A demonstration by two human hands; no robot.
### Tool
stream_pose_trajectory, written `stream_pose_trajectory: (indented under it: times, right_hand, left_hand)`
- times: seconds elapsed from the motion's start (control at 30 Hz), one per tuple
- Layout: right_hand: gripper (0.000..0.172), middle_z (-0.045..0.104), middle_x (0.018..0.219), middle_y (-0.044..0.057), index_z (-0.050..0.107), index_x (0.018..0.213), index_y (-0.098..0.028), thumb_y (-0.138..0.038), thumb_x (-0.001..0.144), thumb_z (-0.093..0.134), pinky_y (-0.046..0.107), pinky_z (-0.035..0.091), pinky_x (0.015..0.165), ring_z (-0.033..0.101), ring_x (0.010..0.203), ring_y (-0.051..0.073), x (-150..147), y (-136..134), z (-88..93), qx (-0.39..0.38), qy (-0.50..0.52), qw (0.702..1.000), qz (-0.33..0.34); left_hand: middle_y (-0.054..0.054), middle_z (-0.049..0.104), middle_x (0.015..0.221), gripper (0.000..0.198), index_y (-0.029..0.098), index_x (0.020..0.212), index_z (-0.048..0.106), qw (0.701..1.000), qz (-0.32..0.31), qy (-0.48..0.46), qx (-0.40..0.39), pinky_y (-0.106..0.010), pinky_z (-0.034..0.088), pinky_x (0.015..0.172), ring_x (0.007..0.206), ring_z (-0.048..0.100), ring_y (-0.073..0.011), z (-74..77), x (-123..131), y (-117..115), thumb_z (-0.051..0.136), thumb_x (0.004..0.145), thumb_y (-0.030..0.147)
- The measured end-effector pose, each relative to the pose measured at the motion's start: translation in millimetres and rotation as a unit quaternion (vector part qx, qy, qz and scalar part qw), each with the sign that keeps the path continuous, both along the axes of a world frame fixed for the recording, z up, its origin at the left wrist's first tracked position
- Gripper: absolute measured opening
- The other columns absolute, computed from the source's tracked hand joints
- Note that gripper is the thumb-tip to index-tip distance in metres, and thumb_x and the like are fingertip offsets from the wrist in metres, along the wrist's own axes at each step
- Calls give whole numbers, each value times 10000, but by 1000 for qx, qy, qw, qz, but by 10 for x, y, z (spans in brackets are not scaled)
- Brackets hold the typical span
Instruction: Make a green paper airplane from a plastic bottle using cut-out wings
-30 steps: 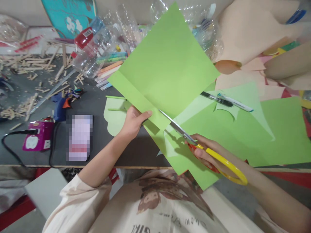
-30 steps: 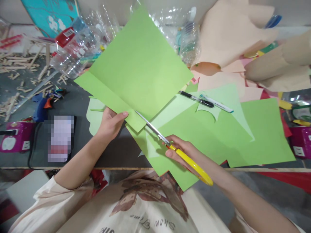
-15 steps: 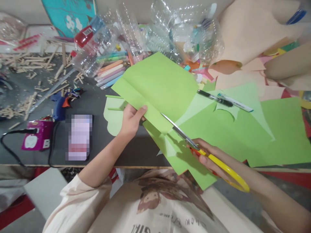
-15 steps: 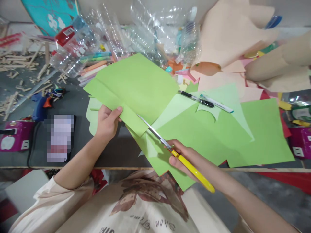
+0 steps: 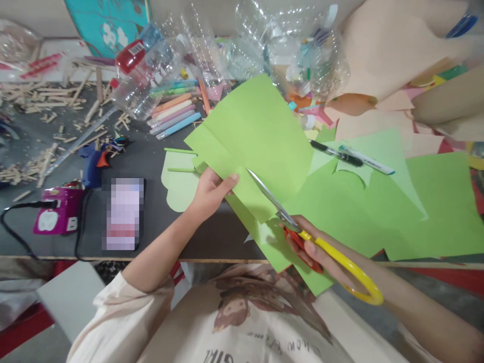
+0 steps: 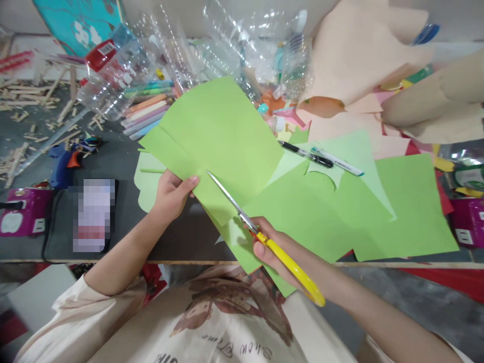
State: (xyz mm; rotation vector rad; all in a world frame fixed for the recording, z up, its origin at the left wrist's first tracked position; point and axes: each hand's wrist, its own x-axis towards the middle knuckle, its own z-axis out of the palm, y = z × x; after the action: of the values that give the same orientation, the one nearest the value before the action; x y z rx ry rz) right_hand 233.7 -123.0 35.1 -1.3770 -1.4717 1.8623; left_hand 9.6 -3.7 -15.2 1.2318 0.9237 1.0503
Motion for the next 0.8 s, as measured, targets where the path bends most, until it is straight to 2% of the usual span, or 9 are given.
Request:
stream_pose_trajectory:
  times: [0.1, 0.2, 0.4, 0.63, 0.8]
  right_hand:
    - [512, 353, 670, -67, 399, 1071, -226, -696, 880, 329, 212, 253, 395, 265, 483, 76, -25, 53, 18, -29, 12, 999, 28]
    - [536, 324, 665, -72, 394, 1036, -218, -721, 855, 353, 213, 220, 387, 243, 488, 72, -48, 82, 16, -33, -7, 999, 14]
    - [596, 375, 654, -66, 413, 1016, -218, -771, 793, 404, 208, 214, 360, 267, 464, 65, -45, 25, -87, -14, -18, 1000, -6]
    - [566, 341, 663, -70, 423, 992, -217, -743, 789, 467, 210, 197, 343, 225, 461, 55, -71, 43, 7, -45, -29, 998, -19]
    - [597, 326, 646, -69, 448, 1017, -208, -758, 784, 457, 218, 213, 377, 246, 472, 62, -80, 11, -29, -54, -38, 997, -36]
  left_hand:
    - [49, 497, 584, 425, 184, 787, 522, 1000, 4, -6, -3, -173, 335, 376, 430, 409, -46, -17, -9, 15, 727, 709, 549]
    - [47, 501, 593, 435, 187, 801, 526, 1000, 4, -5, -5, -179, 351, 388, 441, 423, -52, -18, -15, 19, 729, 701, 558]
    - [45, 508, 596, 446, 187, 799, 518, 1000, -1, -4, -16, -181, 371, 405, 452, 437, -57, -16, -18, 25, 734, 693, 562]
    - [39, 524, 618, 456, 200, 834, 514, 1000, -6, 0, -25, -186, 369, 408, 464, 445, -64, -5, -11, 14, 734, 686, 571]
    - [34, 523, 634, 473, 209, 853, 510, 999, -10, 6, -31, -193, 361, 403, 469, 445, -68, 10, 2, 7, 731, 678, 589]
